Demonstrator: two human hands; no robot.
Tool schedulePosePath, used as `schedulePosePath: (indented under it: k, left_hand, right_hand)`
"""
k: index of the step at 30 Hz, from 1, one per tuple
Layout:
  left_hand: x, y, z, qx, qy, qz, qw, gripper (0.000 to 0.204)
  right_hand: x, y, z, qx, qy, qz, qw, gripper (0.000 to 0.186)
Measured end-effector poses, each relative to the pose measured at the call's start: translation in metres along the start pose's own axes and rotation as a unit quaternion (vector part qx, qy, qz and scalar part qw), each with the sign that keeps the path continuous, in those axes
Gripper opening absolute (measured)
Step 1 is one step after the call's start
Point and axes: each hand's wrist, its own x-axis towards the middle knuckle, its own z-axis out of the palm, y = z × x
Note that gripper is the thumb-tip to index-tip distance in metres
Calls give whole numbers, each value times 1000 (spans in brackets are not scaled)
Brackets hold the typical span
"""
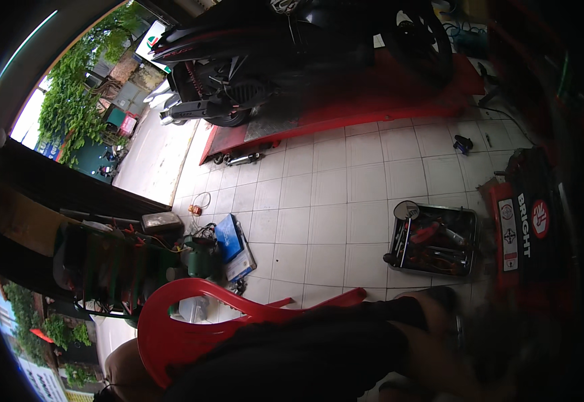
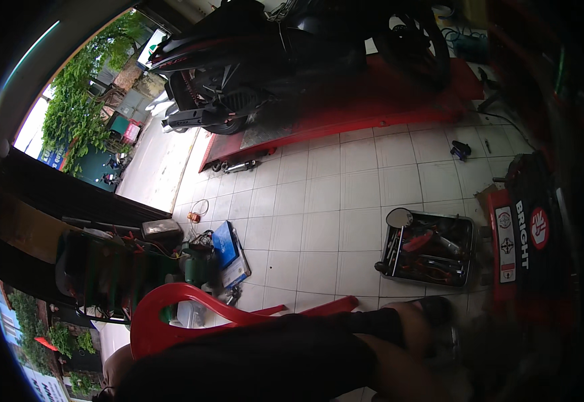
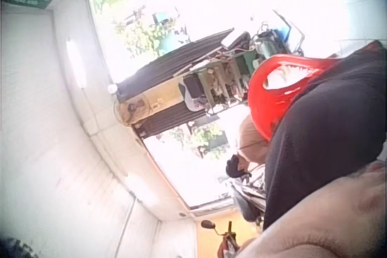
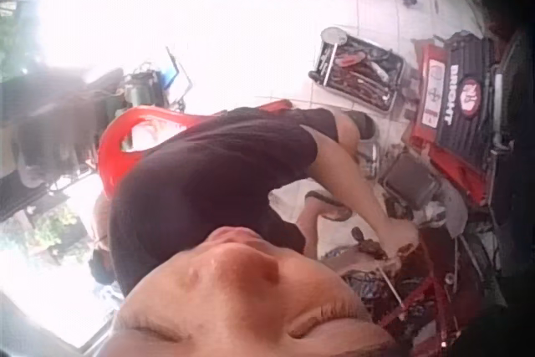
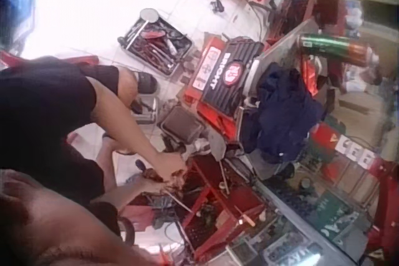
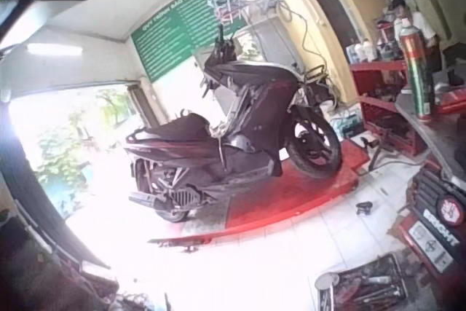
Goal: The person uses a screwdriver and a small wrench to disassemble and adjust a small mechanical assembly, removing and reattaching a pin and spring mechanism.
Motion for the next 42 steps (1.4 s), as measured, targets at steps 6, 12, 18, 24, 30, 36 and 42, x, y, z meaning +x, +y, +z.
schedulePosePath:
  k: [6,12,18,24,30,36,42]
  left_hand:
    - [-7,-1,-41,-117,-69,-158,978,30]
    - [20,11,-15,-207,-146,-209,945,33]
    - [16,14,-47,-313,-101,-227,917,33]
    - [-28,22,-11,-189,-68,-70,977,33]
    - [-19,33,23,-114,-21,97,988,40]
    - [13,-23,33,-57,-11,-30,998,42]
    - [23,-19,16,-98,-41,-23,994,42]
  right_hand:
    - [-1,25,58,24,-120,93,988,45]
    - [30,-16,-14,75,-127,166,975,47]
    - [2,-19,4,-131,-164,-150,966,30]
    - [-42,6,-23,11,-188,34,982,26]
    - [-40,-56,-93,-72,-166,-1,983,38]
    - [38,-2,-64,10,-293,-133,947,29]
    - [32,-19,-24,55,-117,67,989,31]
